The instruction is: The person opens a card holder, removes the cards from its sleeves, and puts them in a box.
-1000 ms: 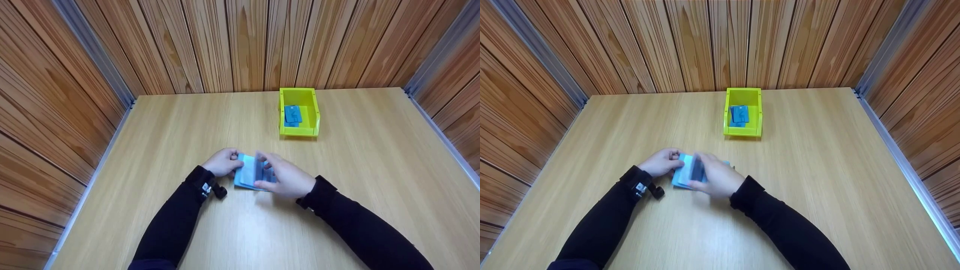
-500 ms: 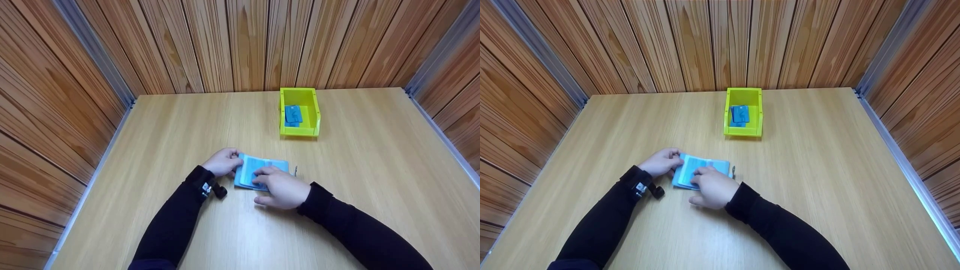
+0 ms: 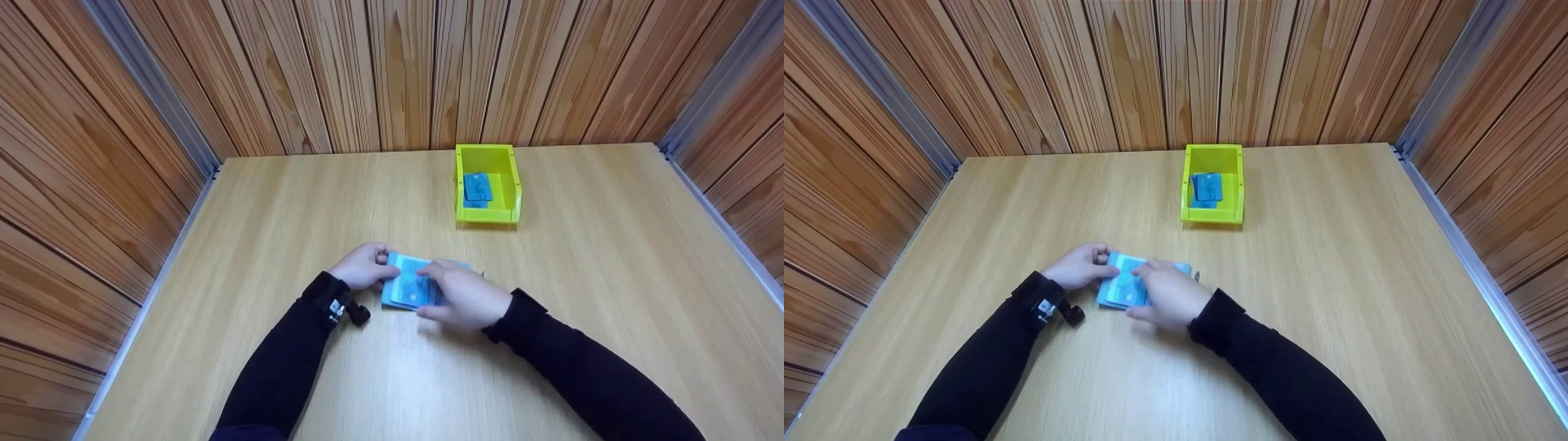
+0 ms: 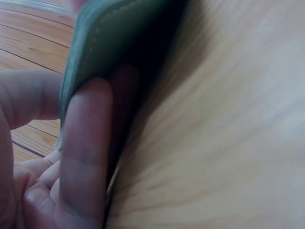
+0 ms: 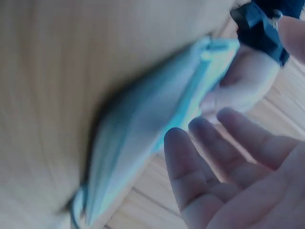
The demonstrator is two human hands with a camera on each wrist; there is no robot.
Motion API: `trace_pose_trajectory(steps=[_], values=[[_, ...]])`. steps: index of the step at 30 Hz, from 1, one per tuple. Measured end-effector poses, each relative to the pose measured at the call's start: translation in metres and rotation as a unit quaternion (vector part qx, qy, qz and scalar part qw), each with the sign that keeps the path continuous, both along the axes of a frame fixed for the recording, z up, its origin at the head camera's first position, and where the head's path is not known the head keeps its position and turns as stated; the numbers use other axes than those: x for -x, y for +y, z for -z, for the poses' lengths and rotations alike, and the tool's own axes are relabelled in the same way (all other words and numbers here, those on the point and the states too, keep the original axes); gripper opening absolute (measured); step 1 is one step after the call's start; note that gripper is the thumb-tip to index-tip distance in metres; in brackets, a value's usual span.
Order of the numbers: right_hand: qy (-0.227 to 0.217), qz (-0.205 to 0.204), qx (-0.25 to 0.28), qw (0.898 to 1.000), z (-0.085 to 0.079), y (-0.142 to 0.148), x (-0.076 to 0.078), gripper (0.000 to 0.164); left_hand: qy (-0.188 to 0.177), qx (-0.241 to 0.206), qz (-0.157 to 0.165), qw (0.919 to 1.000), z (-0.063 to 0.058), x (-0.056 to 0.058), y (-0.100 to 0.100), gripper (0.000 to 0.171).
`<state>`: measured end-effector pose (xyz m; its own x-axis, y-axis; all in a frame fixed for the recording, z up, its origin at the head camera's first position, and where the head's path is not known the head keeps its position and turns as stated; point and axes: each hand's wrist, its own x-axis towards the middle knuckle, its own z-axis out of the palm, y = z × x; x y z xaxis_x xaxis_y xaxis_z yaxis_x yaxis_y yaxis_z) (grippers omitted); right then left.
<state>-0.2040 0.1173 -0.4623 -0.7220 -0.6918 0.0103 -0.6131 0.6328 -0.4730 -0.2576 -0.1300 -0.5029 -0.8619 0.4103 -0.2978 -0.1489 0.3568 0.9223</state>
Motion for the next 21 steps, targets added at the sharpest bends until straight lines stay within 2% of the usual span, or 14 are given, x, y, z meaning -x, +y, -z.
trace_pose_trajectory(steps=[3, 6, 12, 21], values=[[-0.018, 0.047, 0.010, 0.999, -0.005, 0.005, 0.010, 0.070, -0.001, 0.002, 0.002, 1.0000, 0.000, 0.000, 0.000, 0.025], [-0.038, 0.075, -0.008, 0.996, -0.008, 0.007, 0.018, 0.072, -0.005, 0.004, 0.002, 1.0000, 0.000, 0.000, 0.000, 0.026], [-0.064, 0.065, -0.063, 0.994, -0.005, 0.004, 0.028, 0.084, -0.005, 0.008, 0.003, 0.9999, 0.001, 0.001, 0.000, 0.024], [-0.042, 0.057, -0.101, 0.992, 0.006, -0.004, 0.028, 0.098, -0.002, 0.016, 0.000, 0.9999, 0.001, 0.002, 0.001, 0.024]])
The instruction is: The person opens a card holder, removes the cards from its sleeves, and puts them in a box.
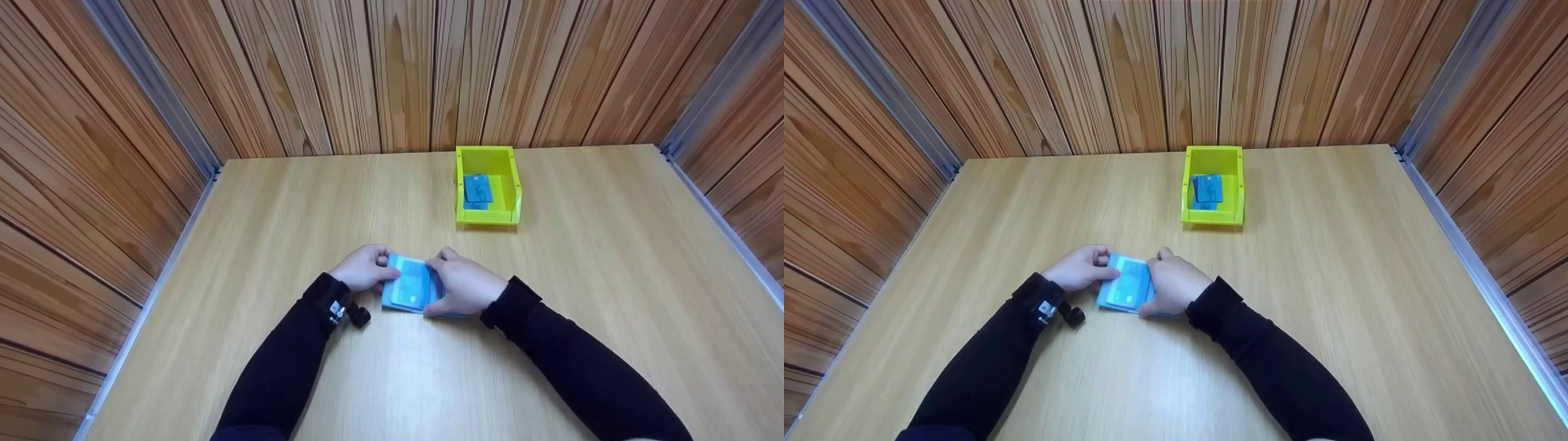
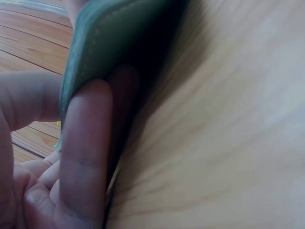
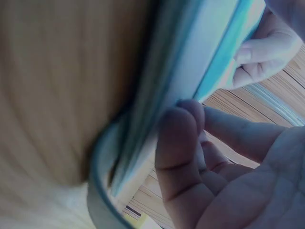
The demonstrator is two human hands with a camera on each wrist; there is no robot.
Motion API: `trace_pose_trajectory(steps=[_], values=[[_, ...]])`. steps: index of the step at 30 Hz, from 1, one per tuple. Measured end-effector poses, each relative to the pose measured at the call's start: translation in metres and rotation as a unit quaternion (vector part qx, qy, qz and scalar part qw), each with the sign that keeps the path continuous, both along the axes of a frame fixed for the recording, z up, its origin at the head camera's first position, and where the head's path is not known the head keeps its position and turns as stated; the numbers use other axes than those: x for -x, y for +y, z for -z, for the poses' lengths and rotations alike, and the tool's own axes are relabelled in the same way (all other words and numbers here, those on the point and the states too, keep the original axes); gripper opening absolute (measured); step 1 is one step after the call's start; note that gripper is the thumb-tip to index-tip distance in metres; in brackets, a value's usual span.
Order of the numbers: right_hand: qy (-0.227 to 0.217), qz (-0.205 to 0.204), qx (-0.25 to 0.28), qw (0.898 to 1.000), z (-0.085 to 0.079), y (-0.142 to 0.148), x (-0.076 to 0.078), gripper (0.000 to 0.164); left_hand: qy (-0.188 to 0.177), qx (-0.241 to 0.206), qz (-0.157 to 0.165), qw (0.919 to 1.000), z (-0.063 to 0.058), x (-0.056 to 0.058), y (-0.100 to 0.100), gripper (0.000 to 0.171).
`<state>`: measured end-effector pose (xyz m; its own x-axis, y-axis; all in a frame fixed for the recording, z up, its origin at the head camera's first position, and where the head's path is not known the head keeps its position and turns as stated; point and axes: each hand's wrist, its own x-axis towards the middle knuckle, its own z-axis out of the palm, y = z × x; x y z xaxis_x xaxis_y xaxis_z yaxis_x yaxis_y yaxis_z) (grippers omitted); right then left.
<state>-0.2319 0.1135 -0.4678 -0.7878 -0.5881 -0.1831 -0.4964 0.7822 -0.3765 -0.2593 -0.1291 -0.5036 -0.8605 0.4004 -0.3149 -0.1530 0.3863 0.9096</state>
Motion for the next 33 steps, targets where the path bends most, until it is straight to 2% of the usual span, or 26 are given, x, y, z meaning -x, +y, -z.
trace_pose_trajectory(steps=[9, 16, 25, 33], values=[[0.002, 0.012, -0.028, 1.000, 0.0007, -0.0047, -0.0005, 0.098, 0.001, -0.001, 0.000, 1.0000, -0.0015, -0.0001, -0.0007, 0.024], [0.004, 0.028, -0.005, 1.000, 0.0026, -0.0052, -0.0005, 0.091, -0.005, -0.011, 0.007, 0.9999, -0.0012, 0.0001, -0.0012, 0.024], [-0.005, 0.052, -0.016, 0.999, 0.0010, -0.0023, -0.0012, 0.095, 0.005, -0.001, 0.007, 1.0000, -0.0006, -0.0006, -0.0011, 0.023], [-0.021, 0.056, 0.023, 0.998, 0.0021, 0.0028, -0.0011, 0.091, 0.003, -0.003, 0.006, 1.0000, -0.0001, -0.0006, -0.0007, 0.021]])
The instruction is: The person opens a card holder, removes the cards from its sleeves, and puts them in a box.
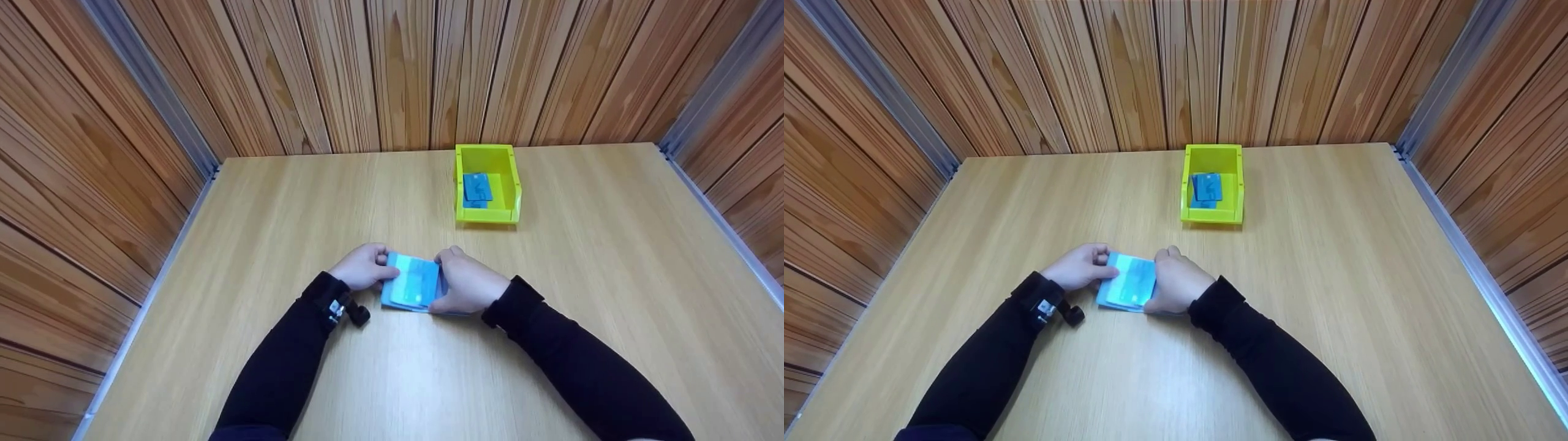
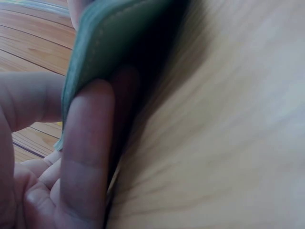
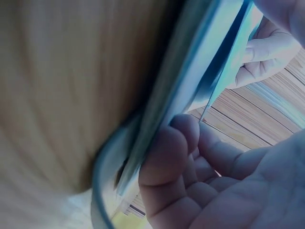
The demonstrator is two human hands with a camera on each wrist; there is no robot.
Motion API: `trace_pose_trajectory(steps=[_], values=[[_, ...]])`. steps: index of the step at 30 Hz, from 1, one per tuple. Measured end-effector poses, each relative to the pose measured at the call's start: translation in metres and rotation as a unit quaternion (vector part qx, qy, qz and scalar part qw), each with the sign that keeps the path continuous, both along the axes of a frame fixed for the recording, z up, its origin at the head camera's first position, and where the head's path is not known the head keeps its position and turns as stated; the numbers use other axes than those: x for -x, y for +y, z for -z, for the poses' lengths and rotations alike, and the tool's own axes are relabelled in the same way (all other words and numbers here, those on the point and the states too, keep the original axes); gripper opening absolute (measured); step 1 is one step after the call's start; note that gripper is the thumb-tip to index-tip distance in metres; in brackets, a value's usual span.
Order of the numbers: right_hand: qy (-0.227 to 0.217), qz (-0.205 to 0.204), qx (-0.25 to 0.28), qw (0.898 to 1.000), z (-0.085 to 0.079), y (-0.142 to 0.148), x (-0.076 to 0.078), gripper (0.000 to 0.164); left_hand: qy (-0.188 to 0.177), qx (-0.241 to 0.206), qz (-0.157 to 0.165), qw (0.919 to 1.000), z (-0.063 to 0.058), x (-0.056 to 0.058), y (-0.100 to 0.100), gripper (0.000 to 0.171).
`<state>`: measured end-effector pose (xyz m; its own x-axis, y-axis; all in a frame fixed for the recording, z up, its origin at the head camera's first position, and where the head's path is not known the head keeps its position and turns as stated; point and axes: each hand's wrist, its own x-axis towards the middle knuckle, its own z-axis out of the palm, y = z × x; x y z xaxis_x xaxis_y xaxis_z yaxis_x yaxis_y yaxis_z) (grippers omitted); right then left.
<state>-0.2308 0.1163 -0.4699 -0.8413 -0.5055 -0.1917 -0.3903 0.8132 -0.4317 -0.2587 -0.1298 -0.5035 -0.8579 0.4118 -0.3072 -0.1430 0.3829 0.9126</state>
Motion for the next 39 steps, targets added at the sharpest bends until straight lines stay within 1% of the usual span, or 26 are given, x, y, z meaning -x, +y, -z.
trace_pose_trajectory(steps=[6, 10, 16, 19, 23, 25, 32, 35, 39], values=[[-0.022, 0.003, 0.021, 1.000, -0.0024, 0.0045, 0.0019, 0.089, 0.004, 0.011, 0.001, 0.9999, 0.0006, 0.0002, -0.0001, 0.020], [-0.043, 0.001, 0.036, 0.998, -0.0062, 0.0059, 0.0040, 0.086, 0.005, 0.004, 0.004, 1.0000, 0.0001, 0.0000, -0.0004, 0.020], [-0.071, -0.004, 0.064, 0.995, -0.0083, 0.0063, 0.0056, 0.092, -0.001, -0.002, 0.001, 1.0000, -0.0003, -0.0004, -0.0004, 0.021], [-0.070, -0.009, 0.077, 0.994, -0.0073, 0.0057, 0.0055, 0.084, -0.002, 0.001, 0.000, 1.0000, -0.0006, -0.0007, -0.0002, 0.023], [-0.057, -0.012, 0.084, 0.995, -0.0058, 0.0047, 0.0053, 0.063, 0.002, 0.001, 0.002, 1.0000, -0.0010, -0.0007, -0.0001, 0.024], [-0.049, -0.005, 0.088, 0.995, -0.0050, 0.0044, 0.0055, 0.056, 0.004, 0.002, 0.002, 1.0000, -0.0010, -0.0005, -0.0003, 0.024], [-0.032, 0.035, 0.104, 0.993, -0.0056, 0.0067, 0.0072, 0.039, -0.009, -0.003, -0.003, 0.9999, -0.0009, 0.0000, 0.0007, 0.026], [-0.043, 0.052, 0.104, 0.992, -0.0077, 0.0076, 0.0078, 0.035, -0.014, -0.006, -0.005, 0.9999, -0.0007, -0.0002, 0.0005, 0.025], [-0.058, 0.070, 0.108, 0.990, -0.0091, 0.0086, 0.0086, 0.040, -0.012, -0.011, -0.005, 0.9999, 0.0003, -0.0001, 0.0000, 0.023]])
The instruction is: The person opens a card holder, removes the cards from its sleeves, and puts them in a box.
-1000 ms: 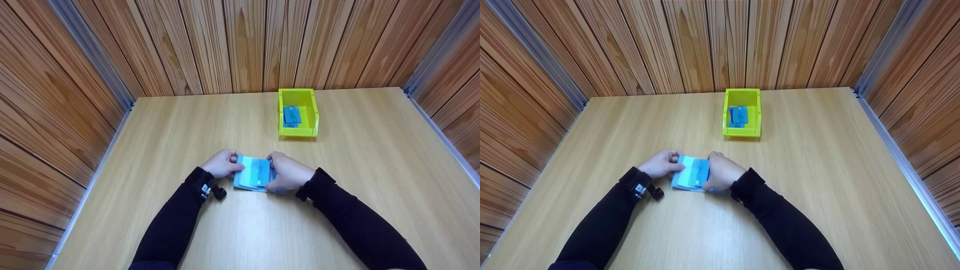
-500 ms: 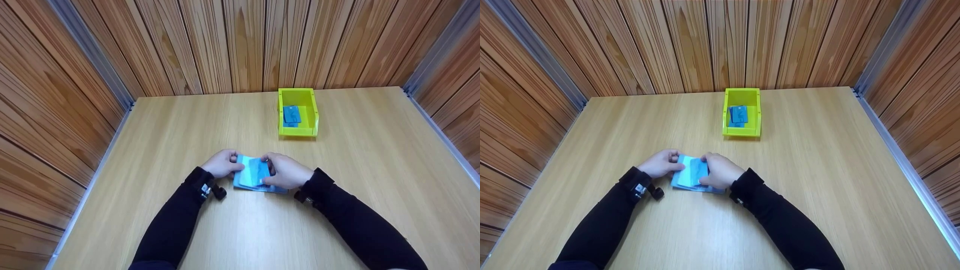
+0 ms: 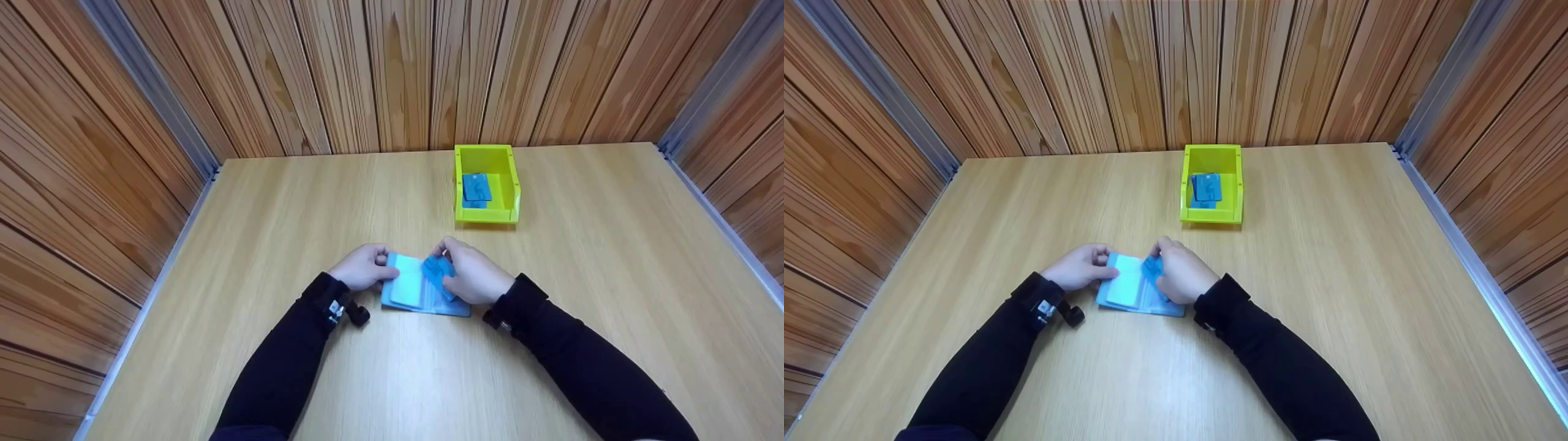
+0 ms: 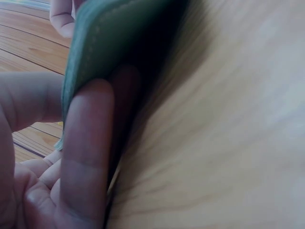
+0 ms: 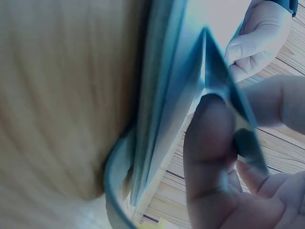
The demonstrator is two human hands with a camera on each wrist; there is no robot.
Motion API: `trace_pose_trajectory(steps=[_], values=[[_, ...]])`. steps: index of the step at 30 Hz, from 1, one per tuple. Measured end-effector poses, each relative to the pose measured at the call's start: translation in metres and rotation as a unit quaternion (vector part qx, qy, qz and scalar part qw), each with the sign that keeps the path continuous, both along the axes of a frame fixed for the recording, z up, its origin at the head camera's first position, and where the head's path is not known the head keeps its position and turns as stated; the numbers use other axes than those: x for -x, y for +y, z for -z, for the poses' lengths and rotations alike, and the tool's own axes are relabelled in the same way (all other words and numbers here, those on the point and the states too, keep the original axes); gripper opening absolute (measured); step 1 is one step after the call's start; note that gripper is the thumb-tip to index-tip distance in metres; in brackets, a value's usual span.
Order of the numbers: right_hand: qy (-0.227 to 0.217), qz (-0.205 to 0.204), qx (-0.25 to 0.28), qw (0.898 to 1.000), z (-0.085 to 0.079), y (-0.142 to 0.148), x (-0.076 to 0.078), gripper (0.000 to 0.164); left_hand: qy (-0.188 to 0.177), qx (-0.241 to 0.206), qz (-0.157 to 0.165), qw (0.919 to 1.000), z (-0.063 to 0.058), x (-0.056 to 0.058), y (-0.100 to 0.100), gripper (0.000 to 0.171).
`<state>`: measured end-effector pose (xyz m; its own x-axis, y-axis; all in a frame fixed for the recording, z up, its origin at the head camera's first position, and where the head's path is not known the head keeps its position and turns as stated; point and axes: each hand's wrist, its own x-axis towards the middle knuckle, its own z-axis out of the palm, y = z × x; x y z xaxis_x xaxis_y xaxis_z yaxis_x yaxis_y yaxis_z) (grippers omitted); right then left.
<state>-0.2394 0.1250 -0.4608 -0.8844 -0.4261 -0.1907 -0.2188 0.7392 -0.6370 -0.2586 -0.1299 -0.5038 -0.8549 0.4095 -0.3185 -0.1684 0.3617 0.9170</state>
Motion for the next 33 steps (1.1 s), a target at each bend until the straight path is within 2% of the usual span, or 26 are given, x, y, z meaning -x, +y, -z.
trace_pose_trajectory(steps=[6, 13, 17, 20, 25, 29, 33], values=[[-0.021, 0.024, 0.003, 1.000, -0.004, 0.003, 0.001, 0.055, 0.007, -0.001, 0.002, 1.0000, 0.001, 0.000, 0.000, 0.022], [-0.007, 0.054, 0.003, 0.998, -0.020, 0.007, 0.002, 0.038, 0.010, 0.003, -0.001, 0.9999, 0.002, -0.001, 0.000, 0.023], [0.004, 0.084, 0.039, 0.996, -0.034, 0.013, 0.003, 0.037, 0.009, 0.003, -0.001, 1.0000, 0.002, -0.001, 0.000, 0.022], [0.034, 0.094, 0.082, 0.992, -0.042, 0.020, 0.006, 0.036, 0.007, 0.002, 0.002, 1.0000, 0.002, 0.000, 0.000, 0.022], [0.103, 0.117, 0.147, 0.977, -0.054, 0.035, 0.019, 0.035, 0.001, 0.003, -0.001, 1.0000, 0.000, 0.001, 0.000, 0.024], [0.145, 0.166, 0.187, 0.957, -0.061, 0.045, 0.035, 0.035, -0.002, 0.001, 0.000, 1.0000, 0.000, 0.000, 0.001, 0.026], [0.174, 0.214, 0.202, 0.940, -0.062, 0.050, 0.053, 0.035, 0.001, 0.004, 0.000, 1.0000, 0.000, 0.000, 0.001, 0.025]])
